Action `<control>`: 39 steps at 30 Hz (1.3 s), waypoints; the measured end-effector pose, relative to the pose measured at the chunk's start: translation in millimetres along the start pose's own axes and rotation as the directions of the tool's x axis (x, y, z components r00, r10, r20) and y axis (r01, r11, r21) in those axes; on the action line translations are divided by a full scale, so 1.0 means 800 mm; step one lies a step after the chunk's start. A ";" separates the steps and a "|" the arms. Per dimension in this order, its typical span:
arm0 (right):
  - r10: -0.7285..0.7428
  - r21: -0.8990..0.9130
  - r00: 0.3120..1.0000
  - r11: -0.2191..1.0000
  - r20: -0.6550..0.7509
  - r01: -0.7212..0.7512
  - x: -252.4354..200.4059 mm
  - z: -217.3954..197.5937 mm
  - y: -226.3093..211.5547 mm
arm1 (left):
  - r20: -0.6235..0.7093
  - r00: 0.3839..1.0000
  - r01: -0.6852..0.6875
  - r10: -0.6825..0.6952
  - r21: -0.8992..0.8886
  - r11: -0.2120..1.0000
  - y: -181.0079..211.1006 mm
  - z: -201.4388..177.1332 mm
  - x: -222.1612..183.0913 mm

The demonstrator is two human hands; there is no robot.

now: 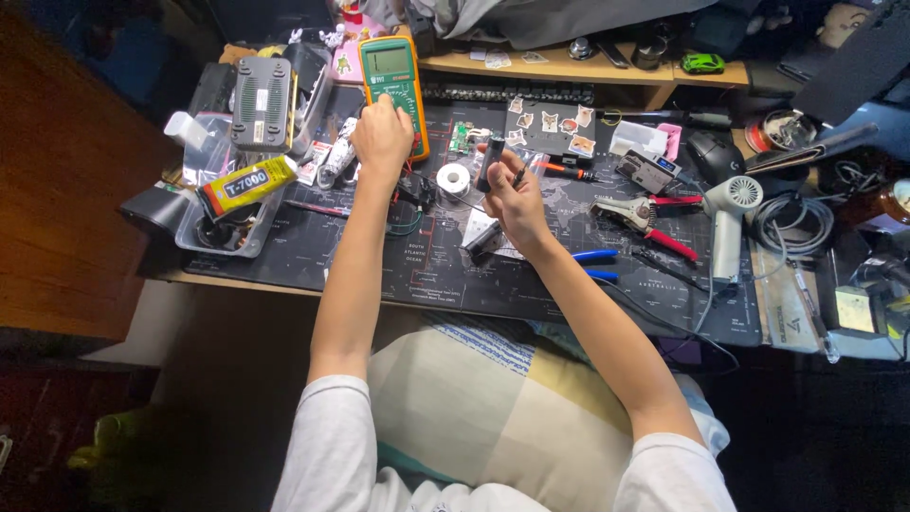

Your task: Testing electronic components using a multimeter at a repair bench

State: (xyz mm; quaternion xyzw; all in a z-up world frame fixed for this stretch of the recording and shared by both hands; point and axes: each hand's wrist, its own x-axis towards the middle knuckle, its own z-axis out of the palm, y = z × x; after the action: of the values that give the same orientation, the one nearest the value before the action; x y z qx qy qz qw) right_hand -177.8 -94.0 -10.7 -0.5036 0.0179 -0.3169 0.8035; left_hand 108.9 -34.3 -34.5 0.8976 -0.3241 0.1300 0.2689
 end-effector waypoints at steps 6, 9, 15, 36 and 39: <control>0.014 -0.044 1.000 0.999 -0.014 -0.015 0.000 0.003 -0.003 | 0.013 1.000 -0.020 0.020 0.013 1.000 -0.006 0.003 0.003; 0.001 -0.043 1.000 0.999 -0.004 -0.001 0.001 0.001 0.001 | -0.001 1.000 0.017 -0.017 -0.051 0.999 -0.005 0.007 0.008; -0.059 -0.010 0.995 0.998 -0.080 0.059 0.009 -0.010 0.029 | 0.022 0.984 0.177 -0.176 -0.068 0.982 -0.002 0.000 0.015; 0.005 -0.100 1.000 0.995 0.000 -0.005 -0.002 0.003 -0.006 | 0.216 0.918 0.358 -0.333 -0.088 0.930 0.027 -0.017 0.020; 0.004 -0.101 1.000 0.995 -0.006 -0.004 -0.003 0.004 -0.005 | 0.180 0.953 0.235 -0.242 0.058 0.970 0.021 -0.002 0.020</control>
State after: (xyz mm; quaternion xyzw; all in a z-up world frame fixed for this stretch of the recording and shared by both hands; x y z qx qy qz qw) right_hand -181.0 -91.5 -6.7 -0.5427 0.0374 -0.3155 0.7775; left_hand 109.8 -52.3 -19.9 0.9431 -0.2346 0.0180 0.2349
